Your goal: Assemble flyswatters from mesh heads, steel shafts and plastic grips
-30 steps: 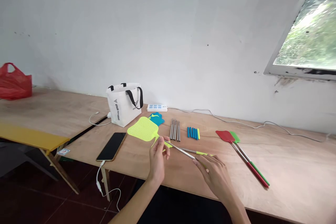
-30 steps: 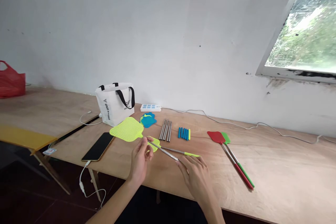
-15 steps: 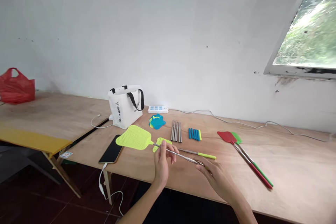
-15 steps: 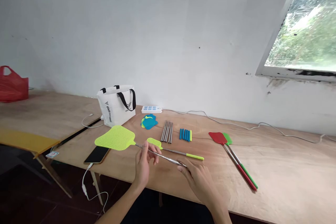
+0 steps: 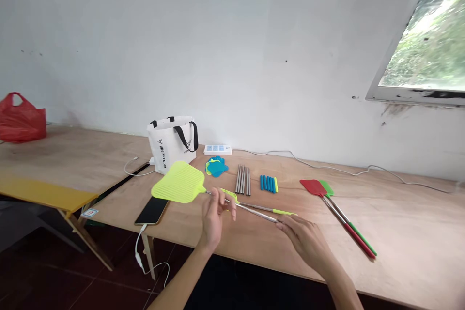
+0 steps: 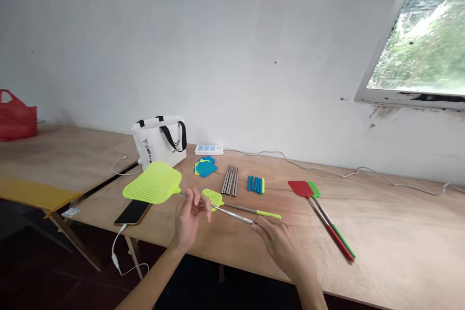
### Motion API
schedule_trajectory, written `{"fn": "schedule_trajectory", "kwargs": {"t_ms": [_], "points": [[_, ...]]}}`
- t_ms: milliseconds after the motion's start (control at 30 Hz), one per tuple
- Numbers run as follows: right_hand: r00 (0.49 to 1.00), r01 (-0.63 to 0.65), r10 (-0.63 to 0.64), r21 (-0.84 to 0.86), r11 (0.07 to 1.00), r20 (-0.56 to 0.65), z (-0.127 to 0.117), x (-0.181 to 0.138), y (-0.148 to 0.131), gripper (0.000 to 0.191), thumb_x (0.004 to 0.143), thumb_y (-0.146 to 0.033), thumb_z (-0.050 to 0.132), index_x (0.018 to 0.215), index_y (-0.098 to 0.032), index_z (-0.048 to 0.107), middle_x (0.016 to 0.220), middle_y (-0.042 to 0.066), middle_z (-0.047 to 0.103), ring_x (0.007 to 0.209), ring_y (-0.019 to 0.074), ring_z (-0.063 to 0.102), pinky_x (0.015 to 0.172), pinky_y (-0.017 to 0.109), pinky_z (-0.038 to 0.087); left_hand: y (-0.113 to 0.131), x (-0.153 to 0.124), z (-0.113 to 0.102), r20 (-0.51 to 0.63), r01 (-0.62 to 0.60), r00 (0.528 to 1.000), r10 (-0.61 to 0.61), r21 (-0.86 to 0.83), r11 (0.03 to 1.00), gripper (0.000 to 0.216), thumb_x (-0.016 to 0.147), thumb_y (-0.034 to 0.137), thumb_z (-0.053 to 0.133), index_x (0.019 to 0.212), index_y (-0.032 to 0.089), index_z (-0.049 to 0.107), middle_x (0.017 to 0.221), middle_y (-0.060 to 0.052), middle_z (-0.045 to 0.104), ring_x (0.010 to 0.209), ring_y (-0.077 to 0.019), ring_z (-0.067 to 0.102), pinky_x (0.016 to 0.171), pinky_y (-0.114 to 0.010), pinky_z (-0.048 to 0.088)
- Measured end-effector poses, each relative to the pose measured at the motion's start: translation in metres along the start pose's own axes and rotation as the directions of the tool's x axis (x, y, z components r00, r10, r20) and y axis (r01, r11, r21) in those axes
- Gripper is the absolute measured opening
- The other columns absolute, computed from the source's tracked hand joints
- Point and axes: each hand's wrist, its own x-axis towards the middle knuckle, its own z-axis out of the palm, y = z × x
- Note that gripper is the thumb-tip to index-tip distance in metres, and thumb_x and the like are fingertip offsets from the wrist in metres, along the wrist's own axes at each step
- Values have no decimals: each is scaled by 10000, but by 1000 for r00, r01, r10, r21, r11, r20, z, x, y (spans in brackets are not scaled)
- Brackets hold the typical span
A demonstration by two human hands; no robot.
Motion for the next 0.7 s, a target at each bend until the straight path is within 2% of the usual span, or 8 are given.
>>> {"fn": "schedule_trajectory", "kwargs": {"t_ms": [67,133,267,400,567,700], "points": [[998,-58,58,3,998,-24,-10,-3,23,436,1040,-562,369,918,-278,675,832,36,704,748,215,665,659,286,462,11,12,-14,-122,-75,990,72,-21,997,551,855,681,641,679,215,405,563,21,593,420,-118,525,439,-242,444],[993,-109,109,0,994,-43,-17,-7,45,455,1023,-588,382,871,-275,677,774,30,685,724,223,649,670,309,476,21,24,-27,-197,-106,976,95,-46,993,569,800,673,711,671,215,400,529,41,553,395,-102,488,410,-222,415],[983,-165,169,50,985,-74,-21,-12,71,431,992,-597,445,870,-274,702,830,36,721,772,240,667,687,329,501,27,35,-39,-153,-43,988,31,-74,996,558,795,663,724,678,208,422,557,33,559,415,-98,484,400,-210,403],[975,-215,221,121,969,-39,-21,-13,67,421,972,-607,487,917,-272,735,940,48,753,819,238,677,653,307,514,25,33,-36,-151,4,988,-20,-105,994,491,820,633,714,750,202,490,579,35,574,413,-87,475,413,-202,401],[971,-240,236,131,962,45,-30,-13,52,454,960,-631,494,913,-260,753,842,42,739,724,217,633,616,291,490,19,29,-33,-231,-36,973,-2,-156,987,462,855,661,653,934,213,570,559,52,589,357,-79,427,404,-201,376],[963,-265,254,138,954,87,-36,-15,49,471,927,-658,523,858,-260,765,758,17,713,674,201,599,586,273,466,9,28,-30,-307,-118,948,89,-78,990,490,881,671,595,816,185,568,601,1,656,347,-82,444,395,-214,366]]}}
